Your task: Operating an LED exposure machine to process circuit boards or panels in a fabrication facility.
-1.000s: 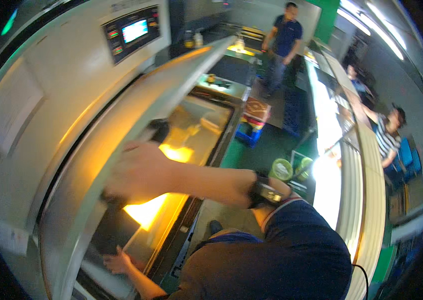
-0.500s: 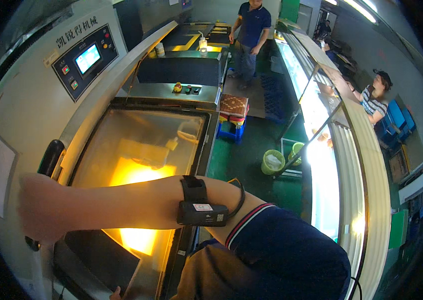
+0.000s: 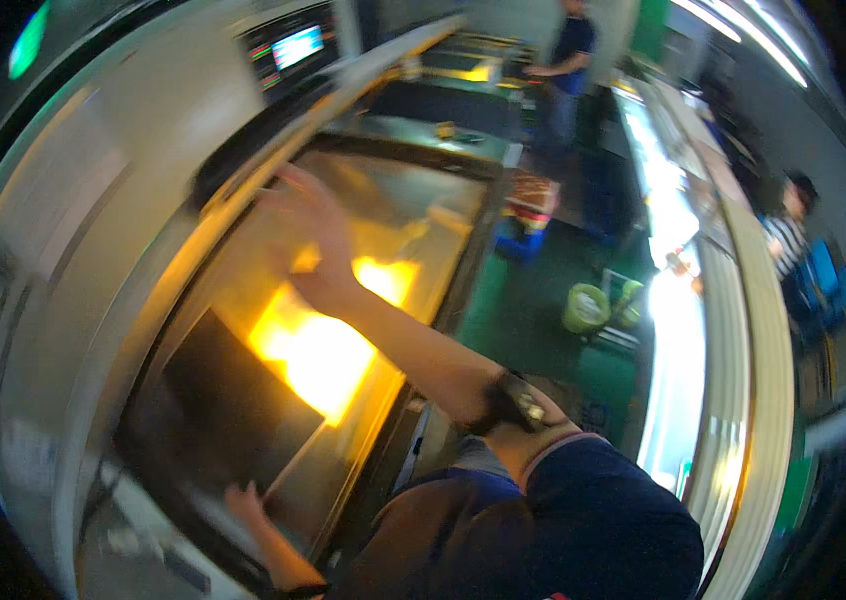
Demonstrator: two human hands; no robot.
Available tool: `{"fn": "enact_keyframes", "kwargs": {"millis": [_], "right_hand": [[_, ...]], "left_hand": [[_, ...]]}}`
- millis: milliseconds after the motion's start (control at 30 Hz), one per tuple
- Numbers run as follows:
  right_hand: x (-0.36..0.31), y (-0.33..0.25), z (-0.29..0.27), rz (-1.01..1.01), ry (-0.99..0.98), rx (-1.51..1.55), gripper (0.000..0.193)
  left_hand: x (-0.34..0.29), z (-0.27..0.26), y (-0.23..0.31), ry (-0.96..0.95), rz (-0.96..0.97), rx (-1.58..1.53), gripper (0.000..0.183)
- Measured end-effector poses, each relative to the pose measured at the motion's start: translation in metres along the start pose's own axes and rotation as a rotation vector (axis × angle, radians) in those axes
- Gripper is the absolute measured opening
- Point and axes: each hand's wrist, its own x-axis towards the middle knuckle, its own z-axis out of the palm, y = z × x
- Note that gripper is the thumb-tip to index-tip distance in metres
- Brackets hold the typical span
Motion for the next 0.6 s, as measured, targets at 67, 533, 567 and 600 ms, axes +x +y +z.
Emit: {"fn": "enact_keyframes", "kwargs": {"millis": [67,533,567,600], "right_hand": [[-0.113,0.032,-0.033,0.501,-0.175,-0.279,0.05],[-0.322,0.079,-0.02,1.34,-0.999,-1.078,0.068],[-0.32,0.081,-0.019,1.467,-1.0,-0.911,0.061],[-0.314,0.076,-0.017,1.479,-0.994,-0.914,0.061]], "left_hand": [[-0.061,0.018,0.124,0.19,0.438,0.432,0.054],[-0.122,-0.005,0.11,-0.133,0.609,0.426,0.063],[-0.122,-0.008,0.102,-0.168,0.575,0.446,0.063],[-0.121,-0.009,0.098,-0.179,0.58,0.449,0.063]]}}
